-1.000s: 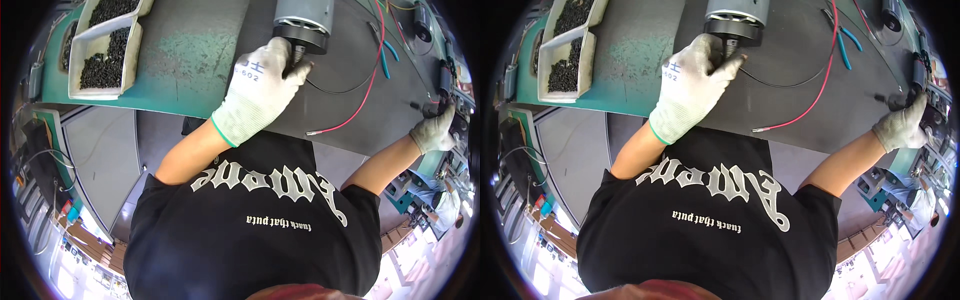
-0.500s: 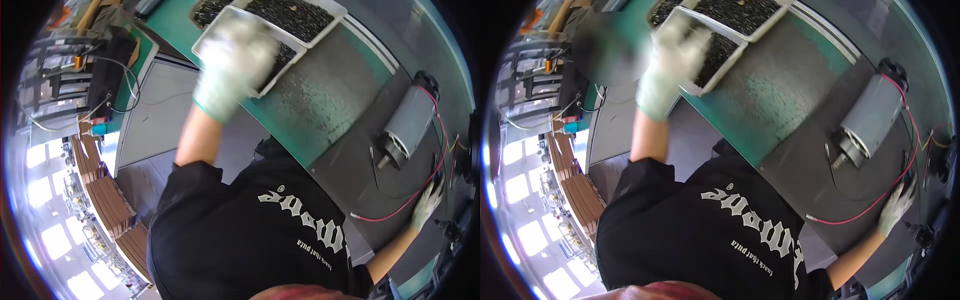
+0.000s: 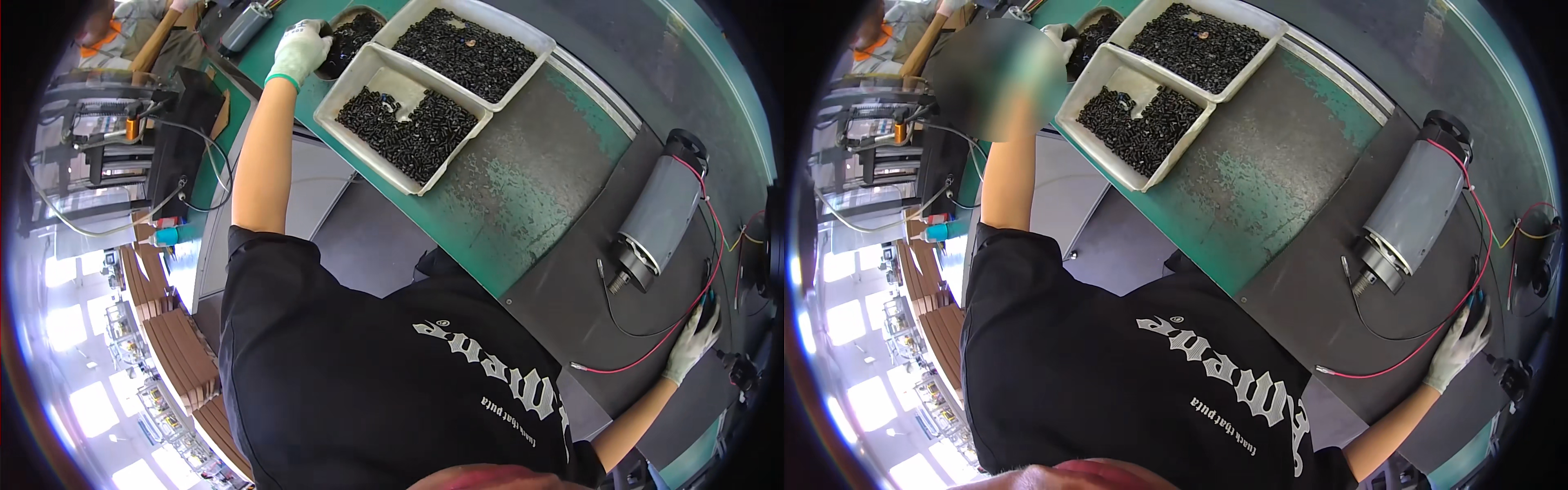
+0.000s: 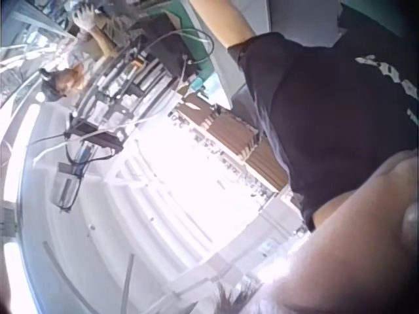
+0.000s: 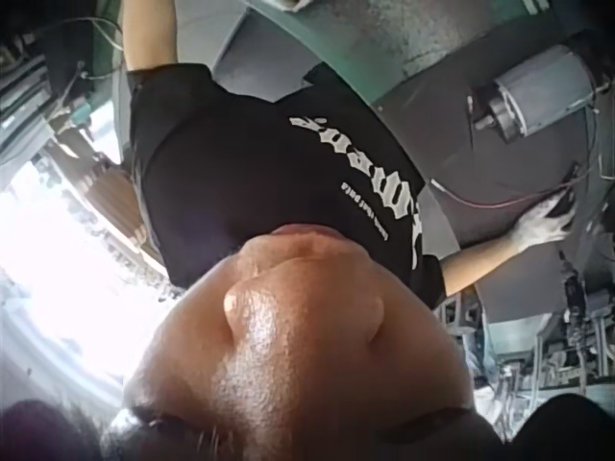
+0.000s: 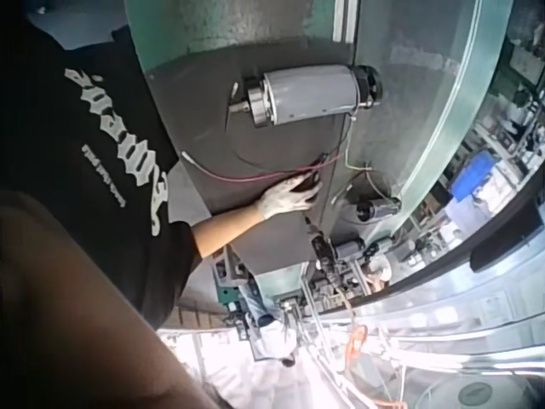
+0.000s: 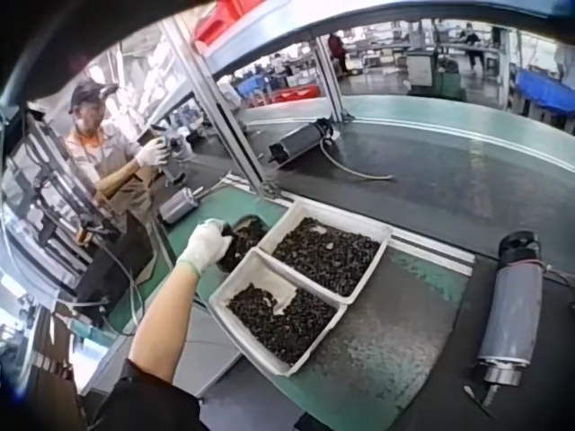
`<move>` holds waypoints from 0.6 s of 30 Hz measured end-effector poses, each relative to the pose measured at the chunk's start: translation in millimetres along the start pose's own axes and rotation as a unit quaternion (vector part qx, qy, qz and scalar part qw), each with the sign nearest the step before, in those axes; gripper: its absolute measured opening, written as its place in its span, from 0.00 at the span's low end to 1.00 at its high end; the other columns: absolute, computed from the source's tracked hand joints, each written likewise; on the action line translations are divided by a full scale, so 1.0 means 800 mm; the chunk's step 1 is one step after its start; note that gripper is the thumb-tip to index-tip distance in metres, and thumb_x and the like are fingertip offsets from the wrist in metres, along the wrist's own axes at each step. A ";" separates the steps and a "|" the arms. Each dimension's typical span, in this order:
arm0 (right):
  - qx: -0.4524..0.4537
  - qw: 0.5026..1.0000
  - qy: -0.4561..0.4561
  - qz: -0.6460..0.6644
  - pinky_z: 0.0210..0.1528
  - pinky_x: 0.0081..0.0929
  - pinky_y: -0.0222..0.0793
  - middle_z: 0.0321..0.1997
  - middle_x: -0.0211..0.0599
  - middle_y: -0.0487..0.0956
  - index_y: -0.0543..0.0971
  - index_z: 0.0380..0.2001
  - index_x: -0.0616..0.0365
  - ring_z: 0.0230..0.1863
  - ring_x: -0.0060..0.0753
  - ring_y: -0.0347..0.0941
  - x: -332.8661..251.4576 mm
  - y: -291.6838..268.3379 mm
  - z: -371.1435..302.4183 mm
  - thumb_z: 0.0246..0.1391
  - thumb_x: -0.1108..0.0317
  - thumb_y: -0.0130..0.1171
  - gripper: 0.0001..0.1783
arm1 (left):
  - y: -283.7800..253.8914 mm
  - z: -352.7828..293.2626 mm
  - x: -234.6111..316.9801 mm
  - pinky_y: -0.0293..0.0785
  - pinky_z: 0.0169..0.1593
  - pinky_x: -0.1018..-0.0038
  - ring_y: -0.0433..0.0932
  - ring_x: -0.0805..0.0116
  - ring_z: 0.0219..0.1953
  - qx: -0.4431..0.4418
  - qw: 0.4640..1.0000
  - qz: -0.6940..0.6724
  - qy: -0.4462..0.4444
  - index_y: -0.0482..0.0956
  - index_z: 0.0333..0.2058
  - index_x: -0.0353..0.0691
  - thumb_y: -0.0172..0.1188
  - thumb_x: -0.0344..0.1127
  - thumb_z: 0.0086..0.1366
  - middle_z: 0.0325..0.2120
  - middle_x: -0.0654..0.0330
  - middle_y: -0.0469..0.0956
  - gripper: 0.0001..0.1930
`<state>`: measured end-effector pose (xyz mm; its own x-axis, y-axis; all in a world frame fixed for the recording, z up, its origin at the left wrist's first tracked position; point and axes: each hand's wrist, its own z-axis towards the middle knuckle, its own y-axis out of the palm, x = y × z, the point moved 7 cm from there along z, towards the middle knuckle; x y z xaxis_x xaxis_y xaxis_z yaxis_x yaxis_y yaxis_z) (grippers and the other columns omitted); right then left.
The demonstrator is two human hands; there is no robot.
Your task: Assembling a motor and fan unit using an electric screwdriver and pliers.
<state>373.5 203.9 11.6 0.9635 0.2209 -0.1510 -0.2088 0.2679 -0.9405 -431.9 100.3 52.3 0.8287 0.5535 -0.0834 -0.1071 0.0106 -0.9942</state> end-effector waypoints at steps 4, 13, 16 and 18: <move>0.000 1.000 -0.002 0.005 0.66 0.46 0.51 0.62 0.54 0.65 0.66 0.63 0.55 0.64 0.54 0.58 -0.002 0.002 0.001 0.63 0.44 0.45 0.33 | 0.008 0.005 -0.005 0.73 0.52 0.61 0.78 0.48 0.46 0.017 0.999 -0.035 0.014 0.79 0.44 0.37 0.57 0.41 0.61 0.41 0.45 0.80 0.17; 0.005 1.000 0.003 0.004 0.66 0.45 0.51 0.62 0.54 0.65 0.66 0.62 0.56 0.64 0.54 0.58 0.006 0.001 -0.002 0.63 0.45 0.46 0.32 | 0.022 0.009 -0.008 0.72 0.52 0.61 0.78 0.48 0.46 0.036 0.998 -0.043 -0.002 0.79 0.43 0.37 0.57 0.41 0.60 0.39 0.45 0.80 0.17; 0.004 1.000 0.000 0.008 0.66 0.45 0.52 0.62 0.53 0.65 0.66 0.63 0.55 0.64 0.54 0.58 0.006 0.005 -0.001 0.63 0.46 0.47 0.32 | 0.019 0.009 -0.011 0.72 0.52 0.61 0.78 0.48 0.45 0.027 0.995 -0.090 -0.019 0.79 0.43 0.36 0.56 0.40 0.61 0.39 0.45 0.80 0.16; 0.003 1.000 -0.005 0.013 0.65 0.45 0.53 0.61 0.52 0.65 0.66 0.63 0.54 0.64 0.53 0.58 0.006 0.007 0.002 0.63 0.47 0.48 0.31 | 0.013 0.007 -0.017 0.72 0.52 0.61 0.78 0.48 0.45 0.024 0.993 -0.111 -0.028 0.79 0.43 0.36 0.56 0.40 0.61 0.39 0.45 0.80 0.16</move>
<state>376.4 208.1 6.0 0.9563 0.2363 -0.1720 -0.2342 0.2677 -0.9346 -447.5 97.8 43.4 0.8030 0.5784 0.1434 0.0477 0.1775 -0.9830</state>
